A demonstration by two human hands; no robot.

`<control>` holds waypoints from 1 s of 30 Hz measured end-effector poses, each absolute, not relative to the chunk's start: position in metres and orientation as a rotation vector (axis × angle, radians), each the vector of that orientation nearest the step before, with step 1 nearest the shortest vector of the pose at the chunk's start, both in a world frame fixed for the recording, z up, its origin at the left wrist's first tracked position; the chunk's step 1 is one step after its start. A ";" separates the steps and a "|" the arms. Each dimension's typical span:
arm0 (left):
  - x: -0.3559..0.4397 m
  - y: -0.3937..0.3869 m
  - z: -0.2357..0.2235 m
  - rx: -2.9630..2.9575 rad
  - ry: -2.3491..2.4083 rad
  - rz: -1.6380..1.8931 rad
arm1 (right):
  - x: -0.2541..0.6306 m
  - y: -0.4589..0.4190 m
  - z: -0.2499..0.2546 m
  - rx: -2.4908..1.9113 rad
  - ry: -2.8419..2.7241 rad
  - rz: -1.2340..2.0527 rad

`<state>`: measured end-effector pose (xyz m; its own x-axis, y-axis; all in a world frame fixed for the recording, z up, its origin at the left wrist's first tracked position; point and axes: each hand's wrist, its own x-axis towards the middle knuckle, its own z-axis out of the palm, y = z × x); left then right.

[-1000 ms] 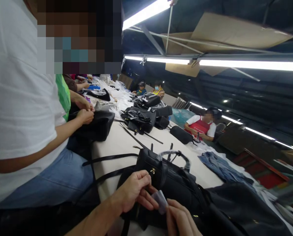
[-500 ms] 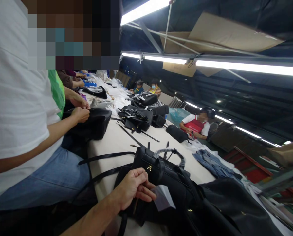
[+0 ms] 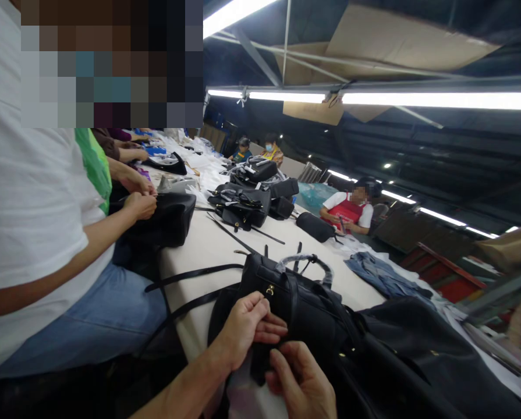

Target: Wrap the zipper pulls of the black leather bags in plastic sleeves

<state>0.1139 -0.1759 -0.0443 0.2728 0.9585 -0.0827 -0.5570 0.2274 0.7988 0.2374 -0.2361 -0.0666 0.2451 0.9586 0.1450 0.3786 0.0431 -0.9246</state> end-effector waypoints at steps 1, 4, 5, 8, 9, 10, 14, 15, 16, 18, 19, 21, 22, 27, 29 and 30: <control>0.120 -0.176 -0.049 0.735 0.658 1.226 | 0.234 -0.235 -0.075 -1.519 -1.369 0.694; 0.138 -0.172 -0.066 0.715 0.673 1.451 | 0.225 -0.234 -0.106 -1.560 -1.378 0.575; 0.143 -0.171 -0.071 0.708 0.684 1.491 | 0.222 -0.235 -0.115 -1.591 -1.323 0.547; 0.152 -0.166 -0.083 0.711 0.698 1.525 | 0.218 -0.241 -0.135 -1.628 -1.189 0.456; 0.153 -0.165 -0.085 0.716 0.694 1.534 | 0.218 -0.245 -0.140 -1.606 -1.176 0.399; 0.153 -0.164 -0.086 0.720 0.690 1.543 | 0.219 -0.251 -0.145 -1.576 -1.172 0.330; 0.152 -0.160 -0.090 0.719 0.679 1.558 | 0.228 -0.282 -0.171 -1.424 -1.325 0.115; 0.152 -0.160 -0.091 0.719 0.679 1.560 | 0.231 -0.290 -0.177 -1.376 -1.465 0.070; 0.152 -0.160 -0.092 0.721 0.681 1.561 | 0.234 -0.297 -0.182 -1.317 -1.653 0.004; 0.152 -0.160 -0.093 0.728 0.684 1.561 | 0.240 -0.305 -0.187 -1.205 -2.045 -0.203; 0.152 -0.160 -0.094 0.731 0.685 1.560 | 0.244 -0.306 -0.188 -1.163 -2.201 -0.318; 0.152 -0.161 -0.095 0.735 0.685 1.558 | 0.250 -0.305 -0.187 -1.113 -2.388 -0.488; 0.152 -0.161 -0.095 0.735 0.684 1.557 | 0.252 -0.304 -0.186 -1.109 -2.434 -0.525; 0.150 -0.161 -0.094 0.730 0.660 1.543 | 0.251 -0.310 -0.188 -1.312 -2.367 -0.434; 0.150 -0.161 -0.094 0.725 0.651 1.533 | 0.246 -0.314 -0.190 -1.361 -2.298 -0.399; 0.149 -0.161 -0.094 0.722 0.648 1.527 | 0.244 -0.315 -0.190 -1.360 -2.269 -0.390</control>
